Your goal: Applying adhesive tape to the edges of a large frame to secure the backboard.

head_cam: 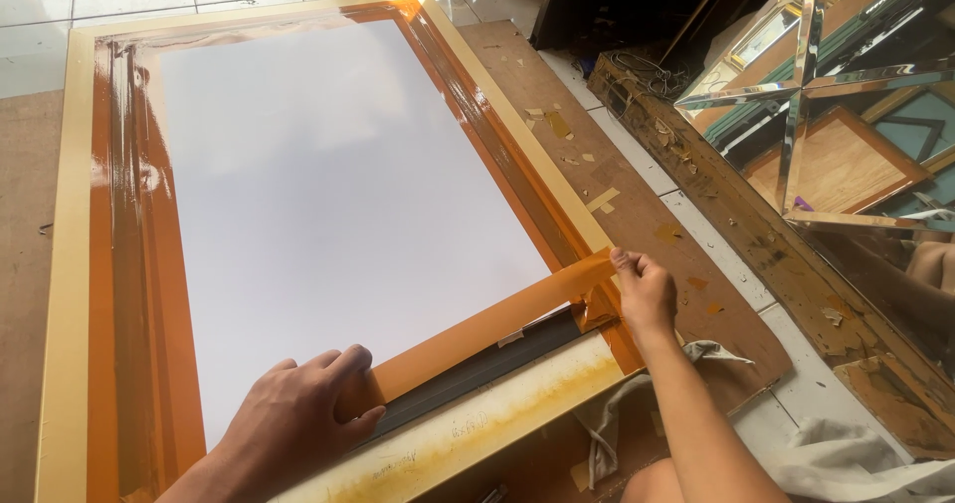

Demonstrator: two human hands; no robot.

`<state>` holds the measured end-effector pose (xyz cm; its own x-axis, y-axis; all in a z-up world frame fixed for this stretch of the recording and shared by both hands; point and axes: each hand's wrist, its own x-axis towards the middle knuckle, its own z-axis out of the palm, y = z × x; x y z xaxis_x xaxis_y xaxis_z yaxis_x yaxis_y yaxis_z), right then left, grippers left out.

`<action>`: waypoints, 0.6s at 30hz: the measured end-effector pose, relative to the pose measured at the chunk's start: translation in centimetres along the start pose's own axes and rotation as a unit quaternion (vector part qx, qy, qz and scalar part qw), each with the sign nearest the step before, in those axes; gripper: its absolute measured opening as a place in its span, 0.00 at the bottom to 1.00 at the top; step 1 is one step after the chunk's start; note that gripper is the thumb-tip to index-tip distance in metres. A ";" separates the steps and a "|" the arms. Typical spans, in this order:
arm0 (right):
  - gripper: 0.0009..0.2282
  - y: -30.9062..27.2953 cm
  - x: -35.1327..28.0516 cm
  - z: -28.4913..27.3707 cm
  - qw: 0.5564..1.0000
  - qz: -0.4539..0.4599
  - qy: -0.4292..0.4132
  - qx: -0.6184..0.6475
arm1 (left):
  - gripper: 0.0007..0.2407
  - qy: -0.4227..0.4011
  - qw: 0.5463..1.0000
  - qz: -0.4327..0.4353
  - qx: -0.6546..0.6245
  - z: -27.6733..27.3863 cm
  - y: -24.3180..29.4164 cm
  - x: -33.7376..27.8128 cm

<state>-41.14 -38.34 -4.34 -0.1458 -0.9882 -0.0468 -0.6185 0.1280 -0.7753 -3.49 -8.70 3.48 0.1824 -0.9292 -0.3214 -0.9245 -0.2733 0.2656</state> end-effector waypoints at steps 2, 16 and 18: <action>0.25 2.0 -0.8 1.6 0.999 0.011 -0.001 -0.044 | 0.12 -0.022 1.000 -0.005 0.009 0.2 -0.4 0.1; 0.21 7.6 -2.7 6.2 0.982 -0.065 0.062 -0.167 | 0.14 -0.040 0.997 0.005 0.065 3.0 -3.4 -0.1; 0.19 7.4 -2.8 6.4 0.983 -0.065 0.066 -0.158 | 0.13 -0.039 0.997 0.009 0.059 2.5 -3.3 -0.4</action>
<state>-40.33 -35.16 -13.99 -0.1350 -0.9811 0.1384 -0.8446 0.0409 -0.5338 -1.37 -6.80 0.43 0.1434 -0.9100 -0.3891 -0.9614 -0.2214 0.1636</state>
